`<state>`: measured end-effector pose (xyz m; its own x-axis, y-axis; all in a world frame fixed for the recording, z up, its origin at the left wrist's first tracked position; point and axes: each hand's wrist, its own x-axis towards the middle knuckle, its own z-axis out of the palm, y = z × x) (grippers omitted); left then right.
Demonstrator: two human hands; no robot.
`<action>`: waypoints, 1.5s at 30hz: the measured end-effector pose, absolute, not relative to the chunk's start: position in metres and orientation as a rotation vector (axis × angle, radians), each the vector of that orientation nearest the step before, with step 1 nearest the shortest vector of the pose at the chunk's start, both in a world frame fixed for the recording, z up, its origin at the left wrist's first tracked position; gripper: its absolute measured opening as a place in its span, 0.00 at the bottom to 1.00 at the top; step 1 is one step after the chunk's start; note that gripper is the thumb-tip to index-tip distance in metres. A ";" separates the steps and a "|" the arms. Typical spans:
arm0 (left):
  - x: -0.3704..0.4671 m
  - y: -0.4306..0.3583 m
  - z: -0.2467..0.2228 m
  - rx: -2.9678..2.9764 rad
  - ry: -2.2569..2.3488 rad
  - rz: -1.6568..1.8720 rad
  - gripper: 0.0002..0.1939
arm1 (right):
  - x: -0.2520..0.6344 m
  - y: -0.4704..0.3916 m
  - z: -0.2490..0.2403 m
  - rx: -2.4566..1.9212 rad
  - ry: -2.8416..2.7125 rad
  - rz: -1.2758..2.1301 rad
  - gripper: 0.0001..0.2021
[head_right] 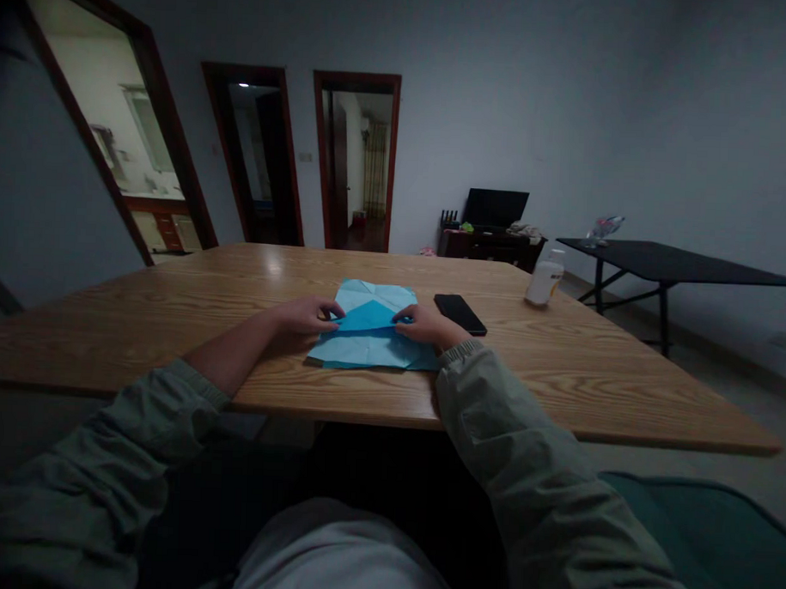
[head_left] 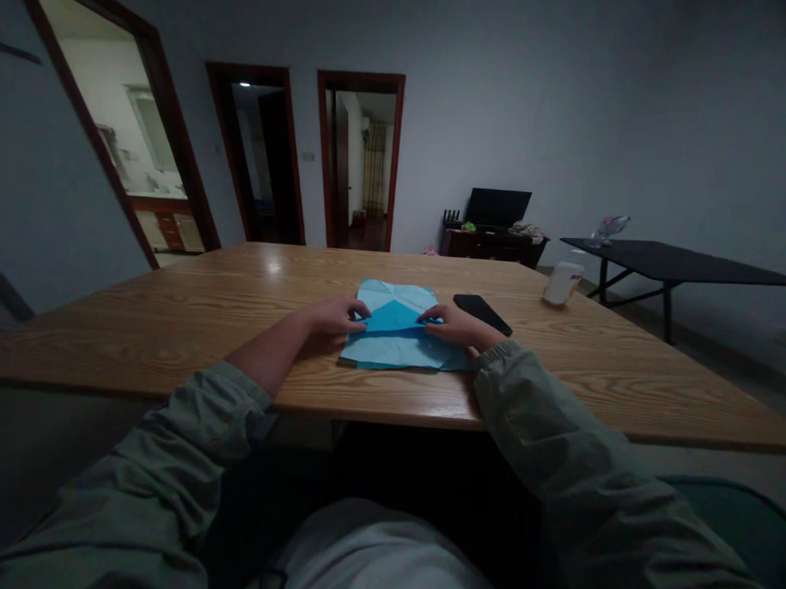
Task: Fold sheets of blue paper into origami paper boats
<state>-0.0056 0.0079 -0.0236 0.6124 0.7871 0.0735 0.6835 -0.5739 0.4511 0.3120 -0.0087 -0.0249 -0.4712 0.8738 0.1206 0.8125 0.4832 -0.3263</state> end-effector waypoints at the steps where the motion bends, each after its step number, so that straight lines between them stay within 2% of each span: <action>1: -0.005 0.006 -0.022 2.460 1.174 0.373 0.29 | 0.310 -0.009 -0.024 -1.457 -2.450 0.318 0.14; 4: -0.003 0.002 -0.018 2.464 1.189 0.376 0.31 | 0.306 -0.011 -0.023 -1.532 -2.407 0.292 0.15; 9: -0.004 0.015 -0.028 2.425 1.217 0.589 0.21 | 0.306 -0.009 -0.027 -1.539 -2.337 0.233 0.12; 14: -0.011 0.031 -0.038 2.357 1.259 0.852 0.16 | 0.308 -0.004 -0.030 -1.577 -2.298 0.212 0.11; 23: -0.008 0.025 -0.033 2.433 1.332 0.654 0.15 | 0.308 -0.004 -0.031 -1.545 -2.293 0.234 0.09; 26: -0.007 0.025 -0.035 2.397 1.278 0.622 0.15 | 0.313 -0.002 -0.032 -1.494 -2.235 0.261 0.12; 30: -0.008 0.025 -0.036 2.339 1.243 0.608 0.15 | 0.322 0.002 -0.033 -1.451 -2.123 0.140 0.16; 35: -0.009 0.025 -0.036 2.308 1.250 0.604 0.15 | 0.328 0.008 -0.036 -1.499 -2.110 -0.088 0.12; 38: -0.008 0.024 -0.035 2.280 1.242 0.602 0.15 | 0.328 0.010 -0.037 -1.503 -2.154 -0.116 0.11; 45: -0.009 0.024 -0.035 2.303 1.268 0.585 0.17 | 0.326 0.005 -0.036 -1.481 -2.041 -0.156 0.17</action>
